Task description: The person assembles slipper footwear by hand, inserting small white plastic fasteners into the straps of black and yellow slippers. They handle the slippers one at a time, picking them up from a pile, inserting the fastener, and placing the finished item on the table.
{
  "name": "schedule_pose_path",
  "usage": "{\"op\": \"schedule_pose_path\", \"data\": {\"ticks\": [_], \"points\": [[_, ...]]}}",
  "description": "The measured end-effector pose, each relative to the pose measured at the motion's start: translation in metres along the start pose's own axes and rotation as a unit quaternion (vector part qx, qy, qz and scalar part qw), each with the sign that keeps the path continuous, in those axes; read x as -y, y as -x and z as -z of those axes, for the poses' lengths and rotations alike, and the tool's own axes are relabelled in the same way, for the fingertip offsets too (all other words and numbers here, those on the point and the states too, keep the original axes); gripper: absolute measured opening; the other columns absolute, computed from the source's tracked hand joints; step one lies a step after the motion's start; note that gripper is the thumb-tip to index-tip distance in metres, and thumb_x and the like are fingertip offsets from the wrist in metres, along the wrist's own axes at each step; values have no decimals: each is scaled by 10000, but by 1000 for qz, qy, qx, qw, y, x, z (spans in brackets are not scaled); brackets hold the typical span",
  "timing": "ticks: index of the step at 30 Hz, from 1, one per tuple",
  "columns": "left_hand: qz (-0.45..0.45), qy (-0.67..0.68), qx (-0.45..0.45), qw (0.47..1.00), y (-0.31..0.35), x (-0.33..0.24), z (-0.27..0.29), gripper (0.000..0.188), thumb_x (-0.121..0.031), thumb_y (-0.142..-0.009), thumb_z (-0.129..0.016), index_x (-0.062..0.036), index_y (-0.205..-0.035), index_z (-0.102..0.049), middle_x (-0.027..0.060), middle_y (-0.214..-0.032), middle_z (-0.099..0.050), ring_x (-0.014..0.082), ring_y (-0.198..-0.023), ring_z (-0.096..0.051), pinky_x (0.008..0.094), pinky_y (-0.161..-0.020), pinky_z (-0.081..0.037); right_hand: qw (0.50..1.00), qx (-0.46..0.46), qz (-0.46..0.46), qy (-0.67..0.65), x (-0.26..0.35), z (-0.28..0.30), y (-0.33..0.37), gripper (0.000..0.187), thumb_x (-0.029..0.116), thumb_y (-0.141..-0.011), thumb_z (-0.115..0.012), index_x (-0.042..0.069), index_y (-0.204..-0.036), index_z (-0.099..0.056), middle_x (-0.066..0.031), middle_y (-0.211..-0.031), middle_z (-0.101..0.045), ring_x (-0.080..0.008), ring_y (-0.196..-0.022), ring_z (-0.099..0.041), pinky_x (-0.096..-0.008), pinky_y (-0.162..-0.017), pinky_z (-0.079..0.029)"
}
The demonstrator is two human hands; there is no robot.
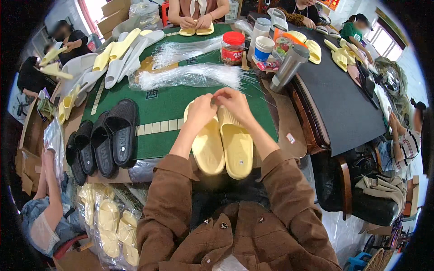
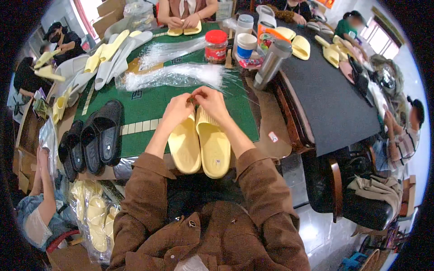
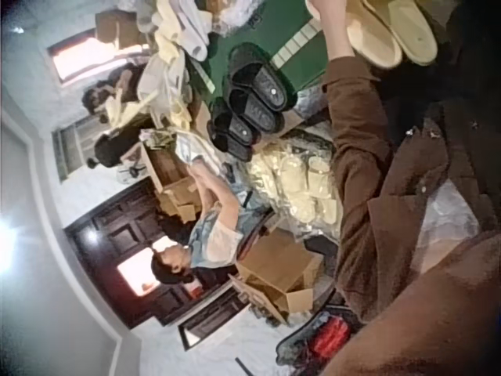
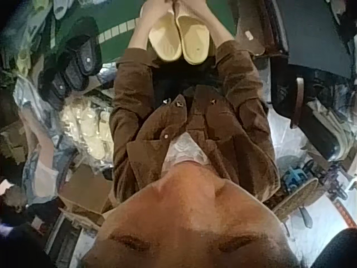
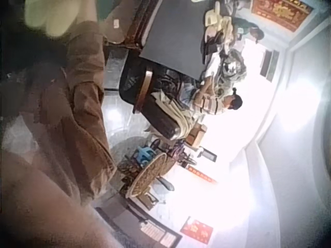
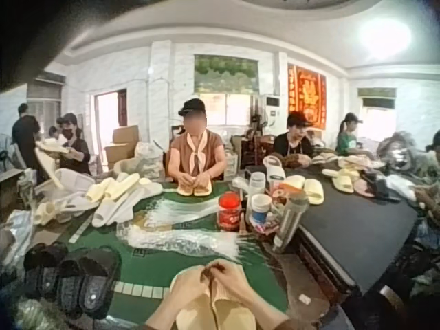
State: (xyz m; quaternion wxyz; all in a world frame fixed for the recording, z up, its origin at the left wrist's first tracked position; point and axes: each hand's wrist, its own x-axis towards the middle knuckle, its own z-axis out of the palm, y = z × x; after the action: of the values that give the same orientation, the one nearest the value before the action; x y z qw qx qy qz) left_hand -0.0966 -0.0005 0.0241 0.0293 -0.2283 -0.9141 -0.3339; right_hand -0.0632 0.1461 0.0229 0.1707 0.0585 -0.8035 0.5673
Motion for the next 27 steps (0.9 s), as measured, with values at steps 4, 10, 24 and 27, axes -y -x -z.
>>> {"op": "schedule_pose_path", "data": {"ticks": [4,10,24,27], "points": [[19,37,-15,999,-2,-3,0,247,-178,-837,-592,-21,-1017,-653,198,-970,-678,354,-927,-652,422,-801,-516,997,65,-18,36,0,16,-1,149,40,-810,-607,11,-935,-682,-107,-797,-701,-161,-733,-675,-291,-687,-526],[6,114,-58,992,-2,-11,-4,182,-140,-822,-647,-4,-943,-660,163,-843,-693,306,-786,-679,383,-702,-523,999,20,-32,37,1,14,4,129,39,-836,-612,-5,-938,-678,-112,-824,-704,-153,-753,-678,-281,-702,-533],[-37,68,-142,987,11,11,-18,62,-113,-833,-614,-80,-861,-657,130,-800,-641,344,-779,-615,466,-692,-474,990,60,-96,-84,-1,16,7,203,57,-854,-644,-57,-1022,-635,-108,-945,-689,-157,-903,-681,-254,-784,-527],[-23,74,-140,987,15,9,-18,43,-104,-836,-608,-93,-855,-645,112,-800,-634,332,-794,-607,461,-690,-467,988,65,-108,-85,0,17,7,187,61,-856,-641,-48,-1008,-653,-97,-923,-697,-145,-884,-684,-243,-766,-529]]}}
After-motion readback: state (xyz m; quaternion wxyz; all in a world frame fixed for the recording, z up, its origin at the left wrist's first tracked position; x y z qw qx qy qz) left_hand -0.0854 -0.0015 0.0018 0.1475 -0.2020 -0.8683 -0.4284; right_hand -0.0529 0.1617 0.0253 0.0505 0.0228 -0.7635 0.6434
